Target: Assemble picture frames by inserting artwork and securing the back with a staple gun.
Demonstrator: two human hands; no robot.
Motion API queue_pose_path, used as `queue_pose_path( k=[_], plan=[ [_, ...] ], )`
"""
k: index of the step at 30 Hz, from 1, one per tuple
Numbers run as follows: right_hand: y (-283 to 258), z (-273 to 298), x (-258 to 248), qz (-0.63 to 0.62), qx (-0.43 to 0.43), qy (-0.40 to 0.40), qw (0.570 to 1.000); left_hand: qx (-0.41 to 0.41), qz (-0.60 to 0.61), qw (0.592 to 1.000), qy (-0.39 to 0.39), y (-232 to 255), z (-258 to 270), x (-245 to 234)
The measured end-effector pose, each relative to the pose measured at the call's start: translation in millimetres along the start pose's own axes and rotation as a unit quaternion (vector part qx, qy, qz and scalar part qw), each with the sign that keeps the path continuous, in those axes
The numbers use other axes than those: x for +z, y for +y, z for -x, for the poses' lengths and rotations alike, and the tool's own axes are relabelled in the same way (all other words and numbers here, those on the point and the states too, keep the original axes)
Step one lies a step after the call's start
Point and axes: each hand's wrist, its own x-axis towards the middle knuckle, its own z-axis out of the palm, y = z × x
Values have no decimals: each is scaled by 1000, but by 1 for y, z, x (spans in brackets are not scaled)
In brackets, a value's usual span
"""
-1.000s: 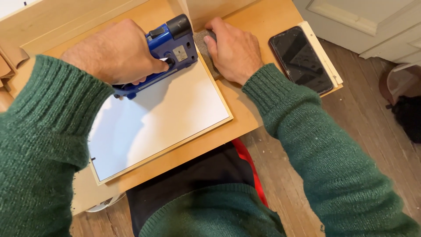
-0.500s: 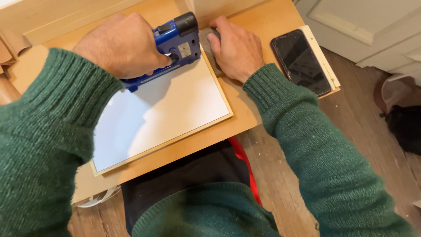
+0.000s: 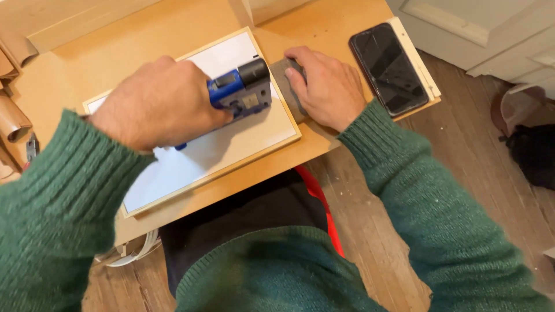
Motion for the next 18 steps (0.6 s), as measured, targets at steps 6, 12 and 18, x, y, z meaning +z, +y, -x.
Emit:
queue_pose_path(
  k=[6, 12, 18],
  plan=[
    [-1, 6, -4, -20, 37, -7, 999, 20, 6, 1000, -6, 13, 15, 8],
    [-2, 6, -6, -49, 69, -18, 996, 29, 0, 1000, -5, 15, 12, 10],
    [-2, 7, -3, -35, 44, -6, 998, 22, 1, 1000, -3, 16, 12, 11]
  ],
)
